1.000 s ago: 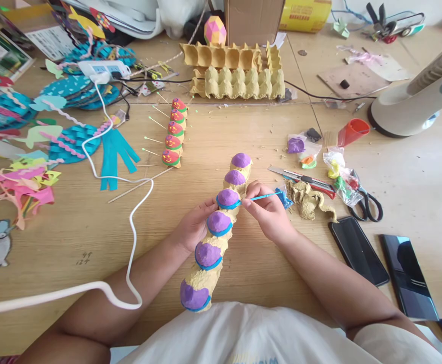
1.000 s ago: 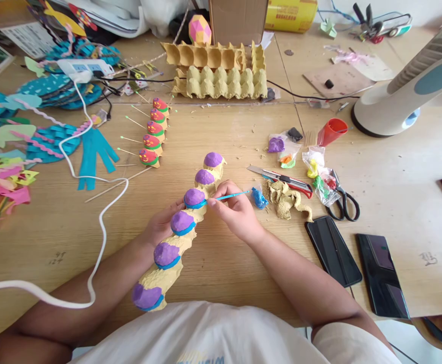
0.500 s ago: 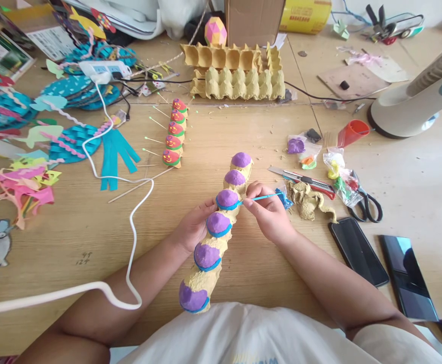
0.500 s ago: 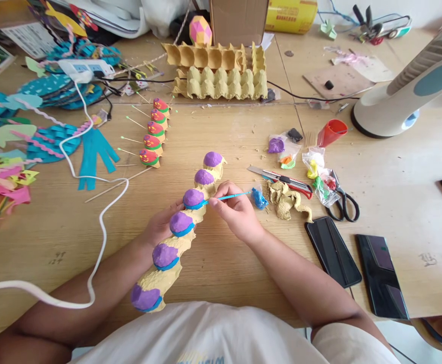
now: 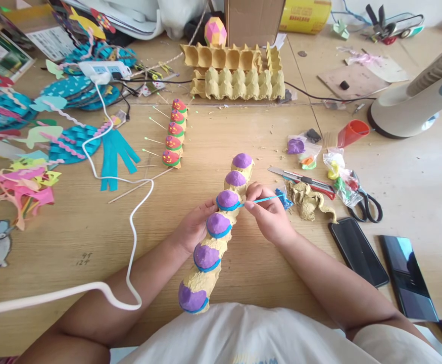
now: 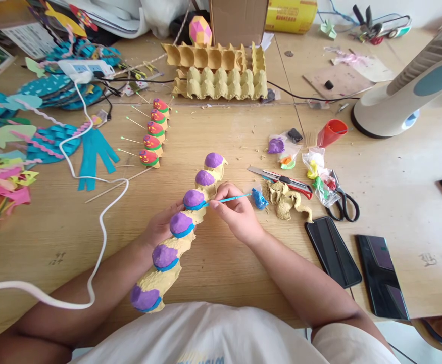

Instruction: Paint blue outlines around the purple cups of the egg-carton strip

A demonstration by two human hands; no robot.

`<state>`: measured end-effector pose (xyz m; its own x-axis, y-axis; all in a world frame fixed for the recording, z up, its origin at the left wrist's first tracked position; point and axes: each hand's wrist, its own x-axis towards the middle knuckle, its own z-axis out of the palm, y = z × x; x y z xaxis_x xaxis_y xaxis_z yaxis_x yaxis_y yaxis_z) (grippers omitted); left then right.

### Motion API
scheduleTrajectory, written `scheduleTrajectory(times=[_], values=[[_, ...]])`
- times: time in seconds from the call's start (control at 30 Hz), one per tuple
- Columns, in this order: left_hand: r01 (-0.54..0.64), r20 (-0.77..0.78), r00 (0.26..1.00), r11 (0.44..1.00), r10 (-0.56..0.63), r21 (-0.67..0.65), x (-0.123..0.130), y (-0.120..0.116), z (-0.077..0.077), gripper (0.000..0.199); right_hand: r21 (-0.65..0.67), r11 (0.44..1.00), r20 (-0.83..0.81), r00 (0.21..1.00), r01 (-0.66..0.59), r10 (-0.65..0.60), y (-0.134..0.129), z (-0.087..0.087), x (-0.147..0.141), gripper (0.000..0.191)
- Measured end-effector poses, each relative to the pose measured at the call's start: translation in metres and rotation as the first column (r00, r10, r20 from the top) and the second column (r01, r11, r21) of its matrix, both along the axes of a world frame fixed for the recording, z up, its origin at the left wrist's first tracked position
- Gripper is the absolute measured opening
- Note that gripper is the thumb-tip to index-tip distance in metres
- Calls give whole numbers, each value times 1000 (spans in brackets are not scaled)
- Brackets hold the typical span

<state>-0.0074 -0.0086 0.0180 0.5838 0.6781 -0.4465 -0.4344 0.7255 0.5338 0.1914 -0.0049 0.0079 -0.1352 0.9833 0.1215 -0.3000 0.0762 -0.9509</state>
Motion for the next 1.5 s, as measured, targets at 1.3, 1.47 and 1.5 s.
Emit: scheduleTrajectory(times=[1.3,1.47,1.5], values=[[-4,36,999,1000,4,-7,1,0,-1,18,249,969,247,967,3,-66,-3,4,3,21],[-27,30,999,999,27,-18,4,1,4,18,337,940,332,926,60,-178,-4,1,1,16],[-30,33,999,999,30,-17,4,1,5,19,354,932,352,913,75,-208,-5,2,1,16]])
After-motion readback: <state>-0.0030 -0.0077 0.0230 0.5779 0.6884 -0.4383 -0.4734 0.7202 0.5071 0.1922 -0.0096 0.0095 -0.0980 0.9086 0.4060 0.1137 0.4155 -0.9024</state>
